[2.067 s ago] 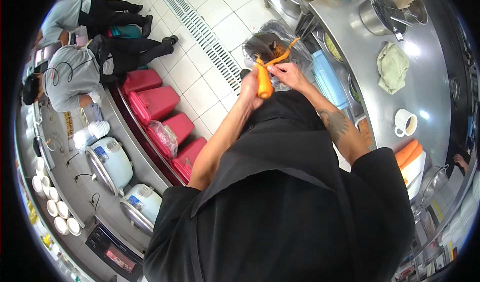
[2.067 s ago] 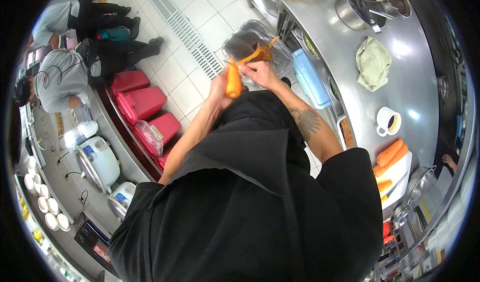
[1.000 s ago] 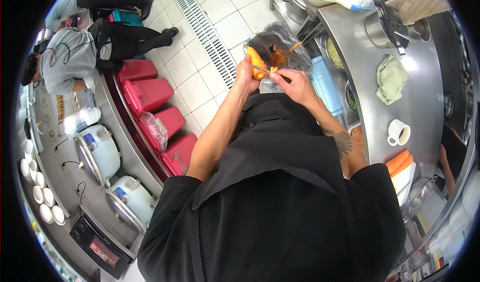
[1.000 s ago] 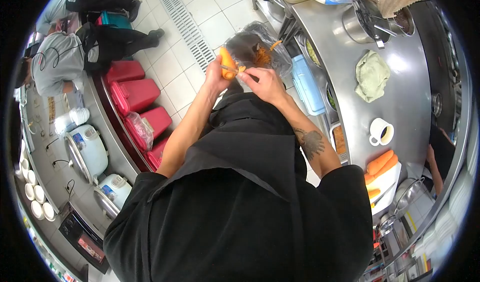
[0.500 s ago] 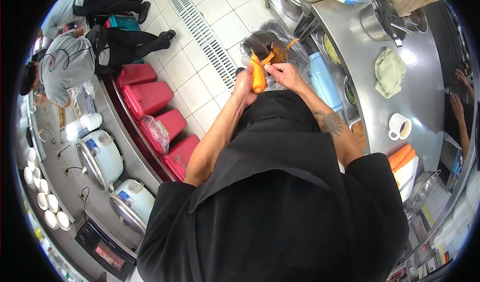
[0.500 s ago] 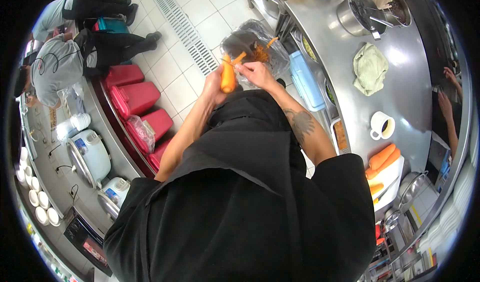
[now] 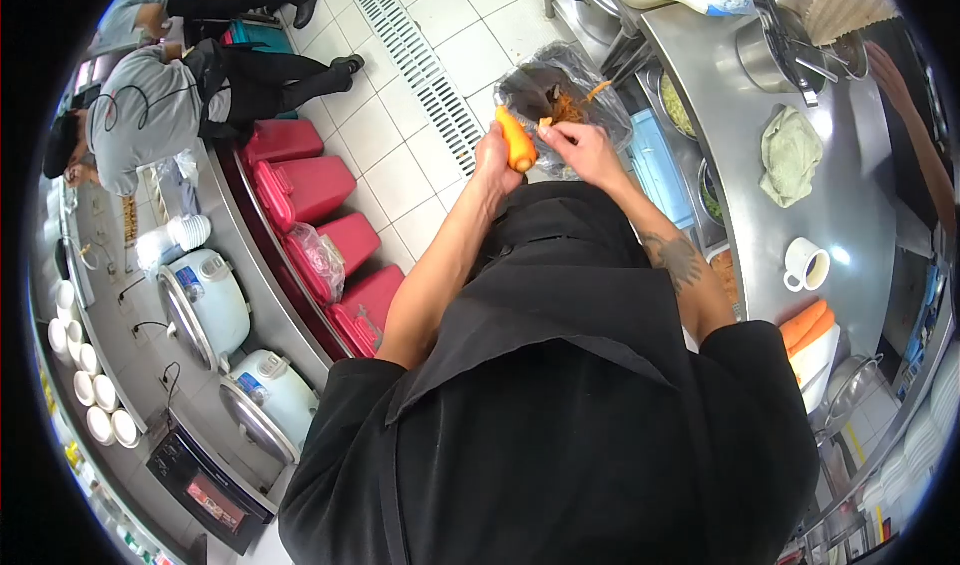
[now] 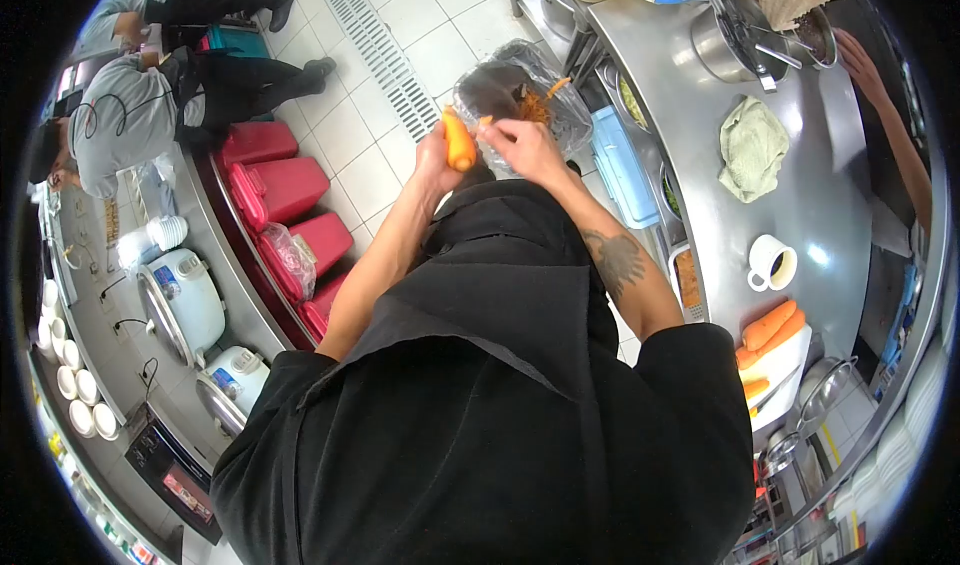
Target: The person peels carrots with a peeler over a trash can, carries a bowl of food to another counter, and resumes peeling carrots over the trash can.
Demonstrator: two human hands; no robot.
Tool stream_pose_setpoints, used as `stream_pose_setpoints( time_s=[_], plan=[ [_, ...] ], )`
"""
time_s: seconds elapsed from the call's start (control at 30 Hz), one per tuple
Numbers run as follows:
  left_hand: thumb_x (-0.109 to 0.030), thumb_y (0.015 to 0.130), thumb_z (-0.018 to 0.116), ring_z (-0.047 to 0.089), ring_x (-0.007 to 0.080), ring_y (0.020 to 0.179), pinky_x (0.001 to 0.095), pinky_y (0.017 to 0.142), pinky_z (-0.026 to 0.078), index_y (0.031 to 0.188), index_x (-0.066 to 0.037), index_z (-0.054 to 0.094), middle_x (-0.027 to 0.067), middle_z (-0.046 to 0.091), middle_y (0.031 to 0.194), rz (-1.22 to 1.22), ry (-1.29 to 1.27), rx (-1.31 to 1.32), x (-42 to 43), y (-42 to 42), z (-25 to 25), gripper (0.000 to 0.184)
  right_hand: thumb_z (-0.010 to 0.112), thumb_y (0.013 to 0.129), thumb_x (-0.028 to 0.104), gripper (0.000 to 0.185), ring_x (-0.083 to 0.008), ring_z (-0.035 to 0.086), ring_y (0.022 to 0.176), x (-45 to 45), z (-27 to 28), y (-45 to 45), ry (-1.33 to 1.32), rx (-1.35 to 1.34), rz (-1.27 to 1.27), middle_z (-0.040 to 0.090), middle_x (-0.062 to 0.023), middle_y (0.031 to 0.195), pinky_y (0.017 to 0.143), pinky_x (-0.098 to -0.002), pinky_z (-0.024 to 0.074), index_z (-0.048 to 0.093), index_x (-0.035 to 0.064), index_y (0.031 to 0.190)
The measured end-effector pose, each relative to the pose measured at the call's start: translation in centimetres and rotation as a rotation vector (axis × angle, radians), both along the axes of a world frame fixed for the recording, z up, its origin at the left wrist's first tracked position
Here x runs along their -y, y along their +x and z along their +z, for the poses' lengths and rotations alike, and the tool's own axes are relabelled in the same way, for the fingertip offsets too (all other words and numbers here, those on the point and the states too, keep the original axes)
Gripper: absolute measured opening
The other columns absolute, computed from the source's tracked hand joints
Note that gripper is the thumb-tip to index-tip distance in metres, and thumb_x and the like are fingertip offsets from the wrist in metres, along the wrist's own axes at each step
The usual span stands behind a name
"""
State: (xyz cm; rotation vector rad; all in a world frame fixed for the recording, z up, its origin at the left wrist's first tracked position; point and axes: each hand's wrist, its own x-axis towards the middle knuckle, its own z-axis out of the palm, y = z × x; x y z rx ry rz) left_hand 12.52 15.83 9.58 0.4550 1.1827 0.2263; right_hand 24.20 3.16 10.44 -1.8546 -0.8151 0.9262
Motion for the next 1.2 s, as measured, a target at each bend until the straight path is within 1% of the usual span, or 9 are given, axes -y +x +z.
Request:
stream_pose_setpoints(
  time_s=[0.03, 0.3, 0.67, 0.7, 0.8, 0.87, 0.93, 1.13, 1.2],
  plan=[
    [-0.034, 0.104, 0.029, 0.06, 0.0285, 0.078, 0.0436, 0.071, 0.053, 0.117, 0.002, 0.044, 0.0178, 0.06, 0.092, 0.056, -0.017, 0.007, -0.4, 0.2, -0.5, 0.041, 0.063, 0.09, 0.038, 0.035, -0.0266, 0.064, 0.063, 0.4, 1.3, -0.4, 0.077, 0.031, 0.004, 0.064, -0.0157, 0.07, 0.062, -0.0364, 0.0485, 0.071, 0.0048, 0.096],
    [-0.035, 0.104, 0.03, 0.058, 0.0273, 0.08, 0.0433, 0.072, 0.052, 0.113, 0.001, 0.044, 0.0157, 0.057, 0.092, 0.078, -0.029, 0.092, -0.8, 1.2, -1.2, 0.039, 0.064, 0.09, 0.036, 0.033, -0.03, 0.066, 0.069, 1.9, 2.3, -0.7, 0.181, 0.102, 0.042, 0.068, -0.0171, 0.078, 0.065, -0.0359, 0.0502, 0.071, 0.0037, 0.096],
    [-0.036, 0.104, 0.027, 0.057, 0.0241, 0.069, 0.0392, 0.062, 0.052, 0.111, 0.0, 0.047, 0.0133, 0.057, 0.084, -0.183, -0.102, 0.066, 1.9, -1.4, 1.0, 0.041, 0.061, 0.091, 0.044, 0.043, -0.0191, 0.054, 0.056, -0.4, -4.0, 0.3, -0.042, -0.151, 0.024, 0.058, -0.0144, 0.062, 0.058, -0.0356, 0.045, 0.068, 0.0025, 0.085],
    [-0.036, 0.105, 0.027, 0.057, 0.0236, 0.068, 0.0389, 0.062, 0.052, 0.11, 0.0, 0.047, 0.013, 0.057, 0.083, -0.215, -0.098, 0.069, 2.3, -1.7, 1.5, 0.042, 0.058, 0.094, 0.045, 0.047, -0.0101, 0.046, 0.051, -0.8, -5.4, 0.3, 0.031, -0.098, 0.011, 0.048, -0.0009, 0.052, 0.05, -0.0307, 0.0372, 0.065, 0.0024, 0.075],
    [-0.037, 0.104, 0.028, 0.056, 0.0221, 0.068, 0.0366, 0.062, 0.051, 0.108, -0.001, 0.049, 0.0124, 0.058, 0.082, -0.239, -0.113, 0.067, 2.8, -2.1, 3.1, 0.042, 0.057, 0.093, 0.049, 0.051, -0.0089, 0.043, 0.047, -1.8, -9.0, 0.9, -0.027, -0.151, 0.01, 0.049, -0.0005, 0.052, 0.046, -0.0301, 0.0331, 0.064, 0.0039, 0.072],
    [-0.038, 0.104, 0.029, 0.056, 0.0214, 0.07, 0.0347, 0.063, 0.051, 0.109, -0.002, 0.049, 0.0122, 0.058, 0.083, -0.28, -0.143, 0.145, 2.5, -2.4, 4.2, 0.042, 0.056, 0.093, 0.05, 0.048, -0.0081, 0.04, 0.043, -1.9, -9.9, 1.0, -0.074, -0.247, -0.013, 0.048, 0.0017, 0.053, 0.043, -0.0273, 0.0316, 0.063, 0.0064, 0.076],
    [-0.039, 0.104, 0.03, 0.056, 0.021, 0.07, 0.0341, 0.063, 0.05, 0.11, -0.002, 0.05, 0.0118, 0.058, 0.083, -0.238, -0.155, 0.153, 1.7, -3.1, 4.4, 0.042, 0.057, 0.094, 0.047, 0.04, -0.0076, 0.04, 0.044, -1.9, -9.6, 2.0, -0.358, -0.685, -0.128, 0.046, 0.0037, 0.057, 0.042, -0.025, 0.0324, 0.061, 0.0089, 0.082],
    [-0.048, 0.1, 0.04, 0.061, 0.0217, 0.07, 0.0378, 0.062, 0.054, 0.112, -0.004, 0.051, 0.0107, 0.061, 0.087, -0.155, 0.053, 0.043, -2.1, -9.6, 2.6, 0.047, 0.049, 0.1, 0.036, 0.03, -0.0095, 0.05, 0.054, -1.1, -13.4, 3.6, -0.237, -1.387, 0.012, 0.051, 0.0008, 0.069, 0.045, -0.0278, 0.0453, 0.057, 0.0059, 0.1],
    [-0.048, 0.1, 0.04, 0.061, 0.0228, 0.07, 0.038, 0.062, 0.054, 0.112, -0.005, 0.051, 0.0116, 0.061, 0.087, -0.096, 0.09, -0.036, -2.9, -12.5, 2.6, 0.046, 0.047, 0.101, 0.032, 0.03, -0.0111, 0.052, 0.057, -0.7, -14.8, 2.5, -0.148, -1.434, -0.364, 0.051, 0.0002, 0.07, 0.051, -0.0292, 0.0497, 0.056, 0.0042, 0.104]
  ],
)
